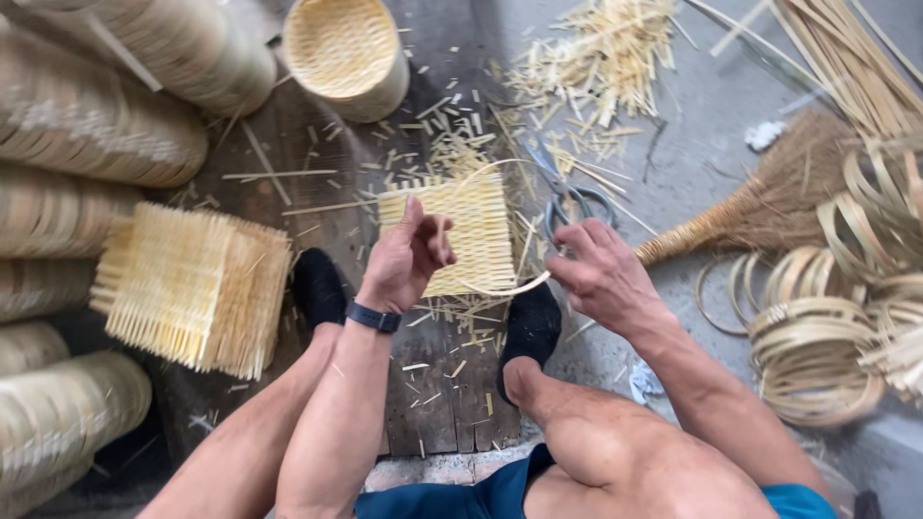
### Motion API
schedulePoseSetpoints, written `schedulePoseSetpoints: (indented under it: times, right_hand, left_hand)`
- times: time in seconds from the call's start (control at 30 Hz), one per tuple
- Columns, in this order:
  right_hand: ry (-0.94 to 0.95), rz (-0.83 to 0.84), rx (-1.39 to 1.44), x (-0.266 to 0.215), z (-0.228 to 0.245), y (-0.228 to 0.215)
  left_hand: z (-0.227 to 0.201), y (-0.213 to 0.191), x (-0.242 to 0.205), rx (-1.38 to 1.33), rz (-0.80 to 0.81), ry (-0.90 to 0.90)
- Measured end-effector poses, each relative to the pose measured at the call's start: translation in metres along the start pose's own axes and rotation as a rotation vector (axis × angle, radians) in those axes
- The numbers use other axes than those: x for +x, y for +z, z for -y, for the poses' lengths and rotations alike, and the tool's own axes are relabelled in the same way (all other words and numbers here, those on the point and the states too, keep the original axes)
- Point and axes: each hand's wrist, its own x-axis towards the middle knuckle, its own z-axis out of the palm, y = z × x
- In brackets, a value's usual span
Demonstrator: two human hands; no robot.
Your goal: The person sits on the floor and repeatedly trims the edges of small woven bamboo baskets using shears. The person places each basket on a wooden block, cuts the protruding strips, and stacks the finished baskets.
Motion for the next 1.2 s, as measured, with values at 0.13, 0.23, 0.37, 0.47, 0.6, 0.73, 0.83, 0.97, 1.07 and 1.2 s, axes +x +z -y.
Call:
schedulePoseSetpoints:
  times: [0.13, 0.23, 0.37, 0.47, 0.6, 0.73, 0.83, 0.97, 1.07, 1.2]
  right_hand:
    - [-0.014, 0.074, 0.093, 0.003, 0.012, 0.014]
    - [0.045, -0.022, 0.314, 0.004, 0.022, 0.012]
    - [0.043, -0.291, 0.259, 0.023, 0.029, 0.01]
    - [0.046, -0.198, 0.236, 0.043, 0.034, 0.023]
    - [0.14, -0.146, 0.232, 0.052, 0.036, 0.041]
    - [0.235, -0.123, 0.284, 0.056, 0.04, 0.063]
    - [0.366, -0.052, 0.376, 0.056, 0.046, 0.076]
    - [0.418, -0.02, 0.401, 0.056, 0.042, 0.079]
    - [0.149, -0.196, 0.565, 0.058, 0.024, 0.075]
    - [0.891, 0.003, 1.355, 0.047, 0.008, 0.081]
  left_hand:
    - [0.002, -0.001, -0.009, 0.026, -0.056, -0.042]
    - [0.003, -0.006, -0.014, -0.009, -0.063, -0.008]
    - [0.012, -0.002, -0.018, 0.183, -0.085, -0.015]
    - [0.024, 0.009, -0.02, 0.312, -0.042, -0.111]
    - [0.034, 0.015, -0.019, 0.268, -0.042, -0.011]
    - [0.05, 0.013, -0.018, 0.227, -0.203, 0.146]
    - [0.062, 0.014, -0.013, 0.162, -0.319, 0.24]
    - [0.067, 0.014, -0.008, 0.107, -0.344, 0.277]
    - [0.057, 0.006, -0.012, 0.132, -0.32, 0.187]
    - [0.048, 0.002, -0.011, -0.209, -0.302, 0.336]
